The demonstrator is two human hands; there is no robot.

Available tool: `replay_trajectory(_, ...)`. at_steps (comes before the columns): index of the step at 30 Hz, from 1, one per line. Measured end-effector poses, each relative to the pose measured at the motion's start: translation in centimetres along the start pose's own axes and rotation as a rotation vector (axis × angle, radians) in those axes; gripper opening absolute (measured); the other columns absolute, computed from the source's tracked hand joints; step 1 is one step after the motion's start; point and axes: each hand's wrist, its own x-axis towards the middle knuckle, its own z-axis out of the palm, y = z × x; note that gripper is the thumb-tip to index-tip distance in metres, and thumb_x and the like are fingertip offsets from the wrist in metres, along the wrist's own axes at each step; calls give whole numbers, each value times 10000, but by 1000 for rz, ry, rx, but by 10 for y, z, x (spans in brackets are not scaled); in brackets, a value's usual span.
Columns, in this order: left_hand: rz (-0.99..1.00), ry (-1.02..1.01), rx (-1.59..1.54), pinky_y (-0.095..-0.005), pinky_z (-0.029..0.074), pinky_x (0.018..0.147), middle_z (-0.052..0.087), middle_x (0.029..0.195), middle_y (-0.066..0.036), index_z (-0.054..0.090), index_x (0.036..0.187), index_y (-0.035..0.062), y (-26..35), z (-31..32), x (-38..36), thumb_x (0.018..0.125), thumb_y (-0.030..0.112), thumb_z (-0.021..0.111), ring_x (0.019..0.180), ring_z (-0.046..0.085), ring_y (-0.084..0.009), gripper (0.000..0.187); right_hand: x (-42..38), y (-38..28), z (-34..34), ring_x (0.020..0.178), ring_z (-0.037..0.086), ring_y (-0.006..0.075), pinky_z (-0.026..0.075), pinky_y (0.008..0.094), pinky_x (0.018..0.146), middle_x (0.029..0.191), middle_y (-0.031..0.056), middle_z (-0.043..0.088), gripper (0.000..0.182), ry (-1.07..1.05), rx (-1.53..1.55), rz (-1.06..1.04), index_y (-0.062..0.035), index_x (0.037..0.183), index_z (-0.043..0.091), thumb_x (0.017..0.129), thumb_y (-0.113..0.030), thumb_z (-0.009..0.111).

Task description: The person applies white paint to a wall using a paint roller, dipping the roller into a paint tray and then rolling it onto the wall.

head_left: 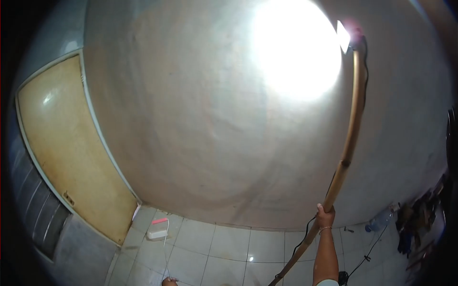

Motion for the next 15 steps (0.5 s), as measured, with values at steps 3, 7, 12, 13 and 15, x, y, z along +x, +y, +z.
replay_trajectory(3, 30, 33, 29, -360, 422, 380, 507, 618, -106, 622, 1006, 60, 16, -1, -9, 823, 61, 451, 466, 470, -237, 250, 5, -5, -2, 529, 590, 163, 518, 312, 517, 628, 66, 556, 224, -94, 24, 15, -1, 864, 514, 790, -139, 673)
replay_trajectory(7, 20, 24, -15, -362, 434, 408, 531, 658, -122, 634, 991, 50, 21, 5, -23, 816, 52, 418, 495, 490, -244, 277, 18, -1, -11, 530, 595, 172, 527, 320, 527, 633, 70, 558, 229, -179, 100, 35, 4, 870, 515, 787, -134, 677)
replay_trajectory(12, 25, 45, 21, -393, 462, 459, 588, 728, -157, 639, 1029, 33, 17, 21, -41, 812, 53, 426, 536, 537, -265, 305, 40, 22, -15, 528, 603, 197, 531, 345, 511, 653, 84, 560, 243, -292, 176, 29, 2, 881, 504, 802, -156, 670)
replay_trajectory(13, 51, 66, 90, -403, 467, 469, 596, 735, -164, 639, 1036, 24, 21, 25, -49, 808, 51, 431, 543, 546, -270, 309, 43, 24, -16, 528, 603, 197, 531, 345, 511, 653, 84, 560, 243, -301, 183, 32, 2, 881, 504, 802, -156, 670)
replay_trajectory(15, 69, 101, 160, -412, 472, 479, 605, 741, -171, 638, 1042, 14, 21, 24, -65, 804, 49, 437, 550, 555, -274, 314, 44, 24, -19, 538, 603, 196, 530, 343, 513, 670, 80, 558, 250, -361, 153, 43, 2, 886, 500, 805, -162, 671)
